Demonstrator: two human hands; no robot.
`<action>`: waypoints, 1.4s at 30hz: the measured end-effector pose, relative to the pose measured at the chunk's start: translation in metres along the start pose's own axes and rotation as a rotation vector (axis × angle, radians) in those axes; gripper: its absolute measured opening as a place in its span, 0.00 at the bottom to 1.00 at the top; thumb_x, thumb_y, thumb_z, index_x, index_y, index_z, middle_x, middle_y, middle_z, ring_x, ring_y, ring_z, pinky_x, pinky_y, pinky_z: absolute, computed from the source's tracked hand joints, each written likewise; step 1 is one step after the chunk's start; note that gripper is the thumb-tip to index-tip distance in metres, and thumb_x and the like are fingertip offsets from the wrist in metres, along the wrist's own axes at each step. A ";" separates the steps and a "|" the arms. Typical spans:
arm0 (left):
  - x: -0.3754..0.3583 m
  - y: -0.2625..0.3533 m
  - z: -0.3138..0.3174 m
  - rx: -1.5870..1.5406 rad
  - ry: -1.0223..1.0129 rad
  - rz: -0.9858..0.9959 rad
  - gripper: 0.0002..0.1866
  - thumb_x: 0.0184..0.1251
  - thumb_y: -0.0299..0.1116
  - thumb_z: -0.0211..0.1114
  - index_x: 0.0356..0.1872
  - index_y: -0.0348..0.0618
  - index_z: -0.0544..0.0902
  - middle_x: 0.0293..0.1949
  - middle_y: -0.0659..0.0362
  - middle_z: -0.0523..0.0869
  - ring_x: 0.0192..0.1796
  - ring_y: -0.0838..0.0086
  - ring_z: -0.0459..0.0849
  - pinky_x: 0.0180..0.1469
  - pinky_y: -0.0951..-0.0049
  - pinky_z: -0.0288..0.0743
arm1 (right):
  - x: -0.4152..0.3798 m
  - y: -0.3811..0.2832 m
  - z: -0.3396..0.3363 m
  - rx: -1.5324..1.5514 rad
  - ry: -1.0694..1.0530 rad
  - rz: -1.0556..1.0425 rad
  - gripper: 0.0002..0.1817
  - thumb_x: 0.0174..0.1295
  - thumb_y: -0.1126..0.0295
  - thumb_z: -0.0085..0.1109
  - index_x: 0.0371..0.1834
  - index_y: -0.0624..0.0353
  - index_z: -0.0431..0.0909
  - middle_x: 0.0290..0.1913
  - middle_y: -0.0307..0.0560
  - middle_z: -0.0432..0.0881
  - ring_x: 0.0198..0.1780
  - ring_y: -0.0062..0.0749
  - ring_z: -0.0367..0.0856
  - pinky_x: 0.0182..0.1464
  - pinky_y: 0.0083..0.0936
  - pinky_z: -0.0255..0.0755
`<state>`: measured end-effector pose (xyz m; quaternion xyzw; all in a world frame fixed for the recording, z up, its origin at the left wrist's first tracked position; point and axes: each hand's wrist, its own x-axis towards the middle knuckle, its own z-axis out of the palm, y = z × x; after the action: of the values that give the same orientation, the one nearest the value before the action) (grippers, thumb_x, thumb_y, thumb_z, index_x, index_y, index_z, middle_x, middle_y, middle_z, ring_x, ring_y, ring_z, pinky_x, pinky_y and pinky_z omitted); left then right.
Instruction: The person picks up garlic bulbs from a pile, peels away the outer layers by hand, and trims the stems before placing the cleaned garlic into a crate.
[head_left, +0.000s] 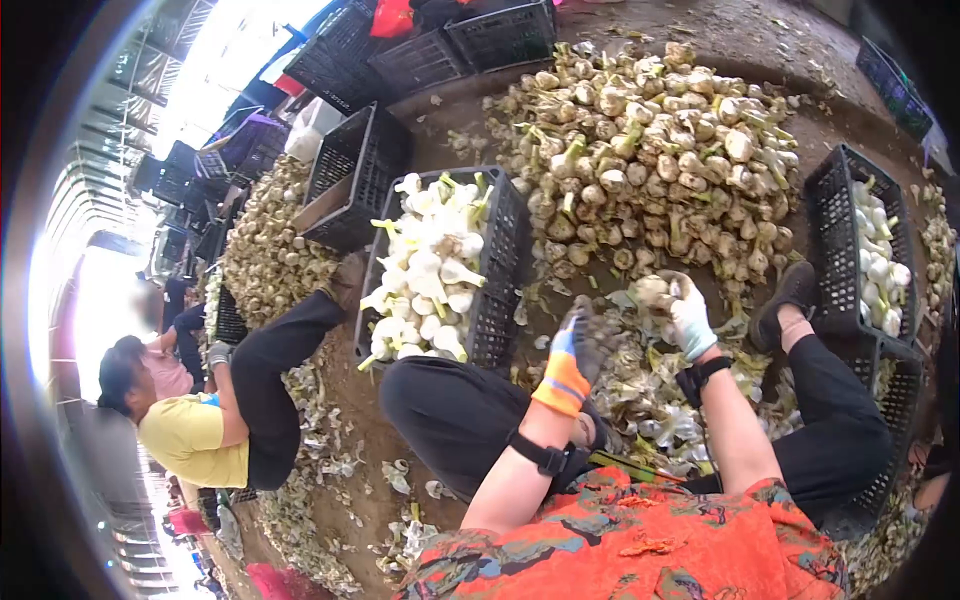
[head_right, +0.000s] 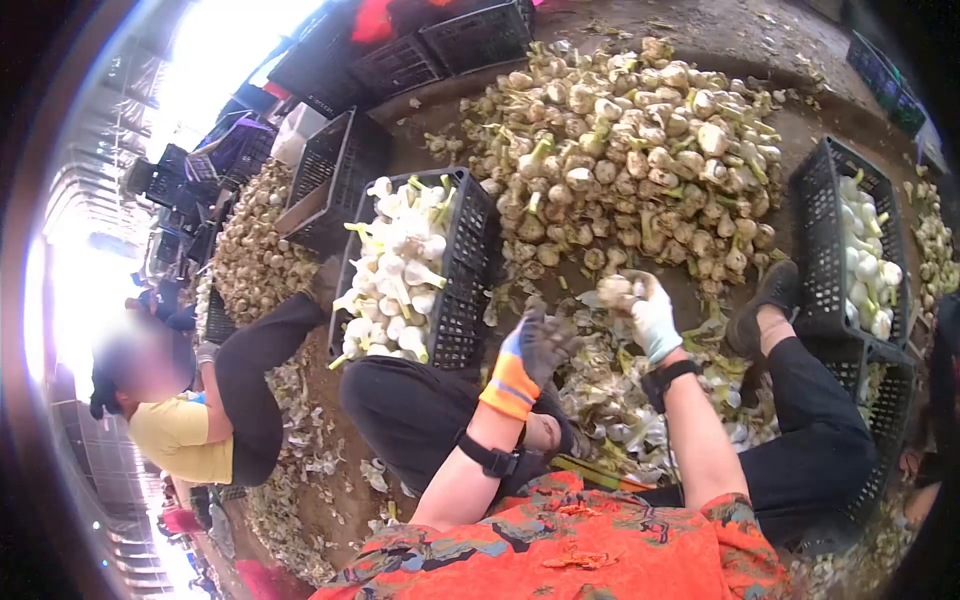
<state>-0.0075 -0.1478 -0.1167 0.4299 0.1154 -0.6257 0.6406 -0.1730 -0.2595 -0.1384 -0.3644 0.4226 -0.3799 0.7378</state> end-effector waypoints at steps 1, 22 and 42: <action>-0.016 0.000 0.020 0.022 -0.171 -0.094 0.17 0.68 0.47 0.57 0.51 0.51 0.77 0.46 0.57 0.80 0.48 0.62 0.80 0.52 0.53 0.75 | -0.019 -0.014 0.015 -0.001 -0.096 -0.061 0.19 0.52 0.87 0.56 0.48 0.64 0.74 0.46 0.46 0.81 0.47 0.30 0.81 0.44 0.26 0.79; -0.086 -0.011 0.050 0.682 -0.529 0.898 0.35 0.46 0.12 0.70 0.60 0.37 0.70 0.54 0.55 0.79 0.55 0.70 0.78 0.59 0.69 0.73 | -0.141 -0.103 0.058 0.050 -0.267 -0.190 0.19 0.57 0.78 0.62 0.52 0.70 0.74 0.45 0.47 0.83 0.43 0.26 0.81 0.48 0.22 0.74; -0.085 -0.007 0.048 0.673 -0.655 0.883 0.32 0.46 0.13 0.71 0.55 0.38 0.71 0.60 0.53 0.74 0.58 0.68 0.76 0.59 0.68 0.74 | -0.150 -0.119 0.048 -0.455 -0.101 -0.284 0.12 0.55 0.71 0.64 0.39 0.68 0.82 0.32 0.45 0.85 0.34 0.18 0.77 0.38 0.20 0.72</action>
<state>-0.0489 -0.1200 -0.0328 0.4012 -0.4764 -0.4037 0.6702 -0.2126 -0.1720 0.0335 -0.5949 0.4045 -0.3560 0.5965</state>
